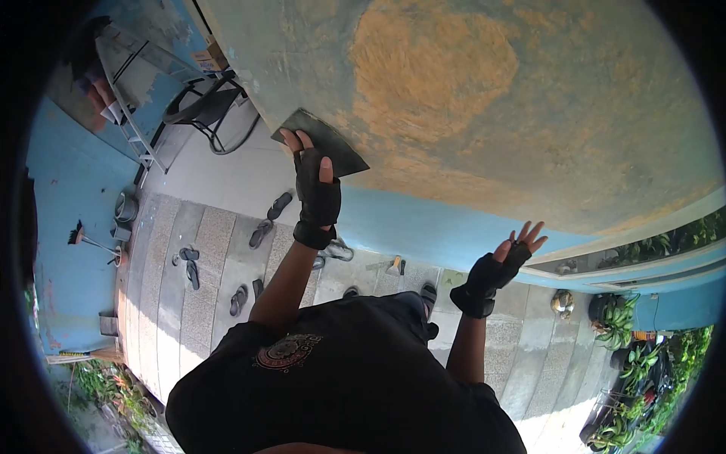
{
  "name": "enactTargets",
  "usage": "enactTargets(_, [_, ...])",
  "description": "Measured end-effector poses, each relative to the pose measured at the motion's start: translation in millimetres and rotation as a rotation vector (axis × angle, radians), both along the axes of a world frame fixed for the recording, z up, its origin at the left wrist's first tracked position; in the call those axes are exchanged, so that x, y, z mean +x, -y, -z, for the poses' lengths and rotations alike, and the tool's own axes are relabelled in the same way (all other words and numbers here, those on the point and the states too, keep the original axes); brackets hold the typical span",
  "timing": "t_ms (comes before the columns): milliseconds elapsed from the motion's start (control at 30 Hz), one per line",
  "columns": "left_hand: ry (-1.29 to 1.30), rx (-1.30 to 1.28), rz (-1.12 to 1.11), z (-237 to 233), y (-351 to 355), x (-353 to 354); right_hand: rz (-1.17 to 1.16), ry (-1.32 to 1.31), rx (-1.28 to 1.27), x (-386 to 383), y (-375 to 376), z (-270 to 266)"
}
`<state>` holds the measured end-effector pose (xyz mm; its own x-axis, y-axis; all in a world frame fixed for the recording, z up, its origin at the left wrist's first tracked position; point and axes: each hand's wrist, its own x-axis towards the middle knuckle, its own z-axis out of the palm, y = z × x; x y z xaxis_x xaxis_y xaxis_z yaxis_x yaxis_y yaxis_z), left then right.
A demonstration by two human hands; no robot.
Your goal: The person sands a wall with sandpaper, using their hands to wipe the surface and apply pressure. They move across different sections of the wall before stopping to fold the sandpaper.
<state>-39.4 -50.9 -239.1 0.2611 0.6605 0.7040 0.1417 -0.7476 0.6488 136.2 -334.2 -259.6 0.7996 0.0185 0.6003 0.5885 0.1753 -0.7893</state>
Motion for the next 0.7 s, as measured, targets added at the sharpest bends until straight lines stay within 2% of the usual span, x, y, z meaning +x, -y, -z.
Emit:
enactTargets(133, [0.104, -0.040, -0.081, -3.2, 16.5, 15.4, 0.177, 0.307, -0.016, 58.8, 31.8, -83.4])
enactTargets(200, [0.200, -0.105, -0.078, -5.6, 22.9, 25.2, 0.237, 0.346, -0.067, 88.3, 36.8, -108.1])
enactTargets(267, [0.186, -0.124, -0.153, 11.2, 33.6, 41.8, 0.274, 0.368, -0.115, 110.3, 41.4, -123.3])
enactTargets(333, [0.185, -0.203, -0.163, 25.7, 65.6, 65.4, 0.377, 0.417, -0.234, 129.1, 54.1, -124.0])
enactTargets(400, [0.151, -0.238, -0.167, 36.5, 99.0, 88.2, 0.367, 0.422, -0.403, 142.3, 60.3, -128.7])
enactTargets(467, [0.160, -0.277, -0.202, 52.0, 115.8, 107.4, 0.322, 0.348, -0.460, 165.4, 58.8, -107.5])
enactTargets(700, [0.217, -0.463, -0.249, 35.3, 105.7, 94.5, 0.298, 0.421, -0.472, 163.8, 47.0, -108.0])
